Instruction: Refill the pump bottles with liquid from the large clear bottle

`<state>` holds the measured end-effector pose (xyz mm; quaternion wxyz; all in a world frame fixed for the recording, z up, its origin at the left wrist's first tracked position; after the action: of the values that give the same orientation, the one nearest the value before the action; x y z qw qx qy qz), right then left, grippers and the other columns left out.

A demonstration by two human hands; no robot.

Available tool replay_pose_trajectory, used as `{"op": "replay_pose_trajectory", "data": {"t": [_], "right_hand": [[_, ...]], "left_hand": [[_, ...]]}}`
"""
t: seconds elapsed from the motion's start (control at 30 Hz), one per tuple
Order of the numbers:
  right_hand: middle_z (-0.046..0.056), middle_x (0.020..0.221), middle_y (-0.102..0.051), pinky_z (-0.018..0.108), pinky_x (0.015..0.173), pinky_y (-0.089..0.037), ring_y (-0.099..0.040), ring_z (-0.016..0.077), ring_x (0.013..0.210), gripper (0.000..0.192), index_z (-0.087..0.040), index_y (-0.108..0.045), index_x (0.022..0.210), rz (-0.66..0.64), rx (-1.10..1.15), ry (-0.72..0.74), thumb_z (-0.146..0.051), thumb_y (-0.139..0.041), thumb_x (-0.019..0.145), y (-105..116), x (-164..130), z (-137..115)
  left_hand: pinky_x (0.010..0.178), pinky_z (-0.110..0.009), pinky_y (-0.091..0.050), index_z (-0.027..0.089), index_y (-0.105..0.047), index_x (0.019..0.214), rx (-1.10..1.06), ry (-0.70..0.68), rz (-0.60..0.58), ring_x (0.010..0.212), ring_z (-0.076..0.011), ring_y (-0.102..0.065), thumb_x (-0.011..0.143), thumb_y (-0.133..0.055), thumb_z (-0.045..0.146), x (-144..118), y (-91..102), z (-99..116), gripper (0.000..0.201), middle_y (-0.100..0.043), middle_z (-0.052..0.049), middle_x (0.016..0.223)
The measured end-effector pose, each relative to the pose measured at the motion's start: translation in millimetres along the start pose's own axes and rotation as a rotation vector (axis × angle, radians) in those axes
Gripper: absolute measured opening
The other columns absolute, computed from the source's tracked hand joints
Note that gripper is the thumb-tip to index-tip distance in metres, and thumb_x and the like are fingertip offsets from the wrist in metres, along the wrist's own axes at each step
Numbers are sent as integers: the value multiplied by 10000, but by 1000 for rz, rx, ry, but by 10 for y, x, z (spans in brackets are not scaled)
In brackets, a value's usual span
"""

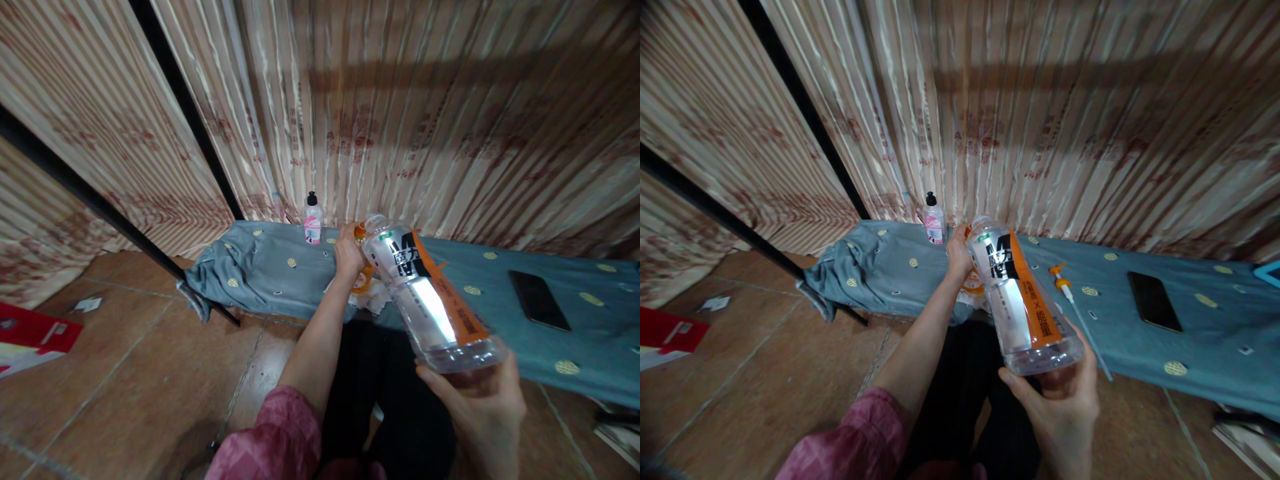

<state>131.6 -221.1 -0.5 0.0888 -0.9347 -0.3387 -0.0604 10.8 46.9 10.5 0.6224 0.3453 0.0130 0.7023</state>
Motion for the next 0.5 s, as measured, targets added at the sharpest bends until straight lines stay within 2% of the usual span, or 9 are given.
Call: {"op": "replay_pose_trajectory", "data": {"t": [0.5], "right_hand": [[158, 1203, -695, 356, 729, -622, -730, 290, 955, 1015, -170, -599, 1257, 11, 8, -30, -263, -994, 328, -7, -3, 46]], "left_hand": [[975, -331, -519, 178, -660, 1175, -2, 4, -14, 1095, -231, -662, 945, -548, 198, 7, -1, 20, 256, -718, -93, 1151]]}}
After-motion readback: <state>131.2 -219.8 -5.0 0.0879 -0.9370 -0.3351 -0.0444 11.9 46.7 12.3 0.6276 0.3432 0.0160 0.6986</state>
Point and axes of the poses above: each hand's wrist, its own x-axis towards the middle knuckle, its own y-axis out of the back of the hand, z = x × y, the point moved 5 cm from there along x, towards the middle knuckle
